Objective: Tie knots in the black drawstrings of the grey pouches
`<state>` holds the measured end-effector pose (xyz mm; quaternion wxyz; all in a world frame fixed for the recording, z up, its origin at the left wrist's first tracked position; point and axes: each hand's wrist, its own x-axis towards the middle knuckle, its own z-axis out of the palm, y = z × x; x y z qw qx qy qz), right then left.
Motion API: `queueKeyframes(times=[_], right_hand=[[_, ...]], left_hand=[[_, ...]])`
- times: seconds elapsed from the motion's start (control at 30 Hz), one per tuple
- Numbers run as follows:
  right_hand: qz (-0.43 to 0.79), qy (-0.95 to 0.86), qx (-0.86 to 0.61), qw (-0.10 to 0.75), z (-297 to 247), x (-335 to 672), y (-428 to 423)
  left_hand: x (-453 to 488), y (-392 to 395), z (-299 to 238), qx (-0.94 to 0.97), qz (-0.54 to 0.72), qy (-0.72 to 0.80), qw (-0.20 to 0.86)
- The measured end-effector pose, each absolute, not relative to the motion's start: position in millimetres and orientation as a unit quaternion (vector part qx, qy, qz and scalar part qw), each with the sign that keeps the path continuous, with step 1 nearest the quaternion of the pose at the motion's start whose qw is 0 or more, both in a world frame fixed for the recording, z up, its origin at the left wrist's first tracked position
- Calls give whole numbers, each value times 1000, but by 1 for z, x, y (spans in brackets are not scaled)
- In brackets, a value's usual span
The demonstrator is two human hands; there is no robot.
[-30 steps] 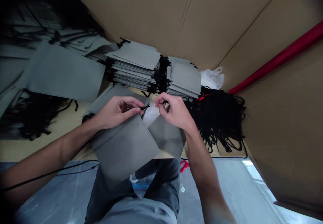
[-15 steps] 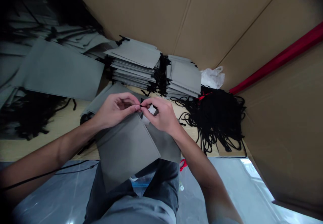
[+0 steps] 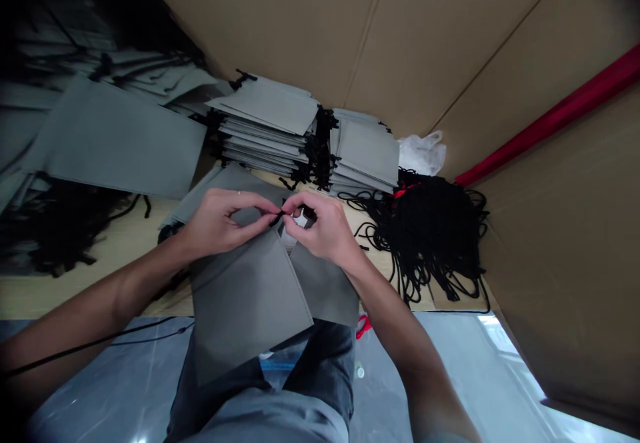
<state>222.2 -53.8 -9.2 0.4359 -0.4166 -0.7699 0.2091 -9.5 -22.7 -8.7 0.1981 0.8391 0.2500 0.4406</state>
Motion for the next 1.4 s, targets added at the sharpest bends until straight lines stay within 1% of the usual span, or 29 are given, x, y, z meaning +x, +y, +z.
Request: queueKeyframes(times=[0.27, 0.37, 0.47, 0.6, 0.73, 0.87, 0.93, 1.13, 1.3, 1.4], right_hand=[[186, -796, -400, 414, -2, 221, -58], [195, -802, -397, 402, -2, 221, -59], [229, -794, -399, 397, -4, 222, -59], [312, -764, -402, 397, -8, 224, -57], [391, -731, -391, 400, -8, 225, -54], [423, -712, -375, 417, -6, 223, -52], [413, -704, -387, 429, -6, 222, -51], [349, -707, -429, 441, -11, 220, -54], [213, -760, -444, 424, -7, 214, -62], [164, -779, -429, 427, -6, 212, -64]], left_hand=[[-13, -20, -18, 870, 435, 200, 117], [-13, -22, -18, 874, 429, 199, 110], [-12, -25, -15, 865, 424, 223, 151], [-12, -28, -7, 850, 406, 257, 217], [-11, -31, -2, 835, 400, 255, 279], [-10, -31, -1, 816, 406, 256, 321], [-9, -30, -3, 821, 419, 249, 297], [-9, -27, -16, 862, 444, 217, 115], [-11, -26, -20, 892, 388, 220, 75], [-10, -29, -18, 884, 401, 227, 81]])
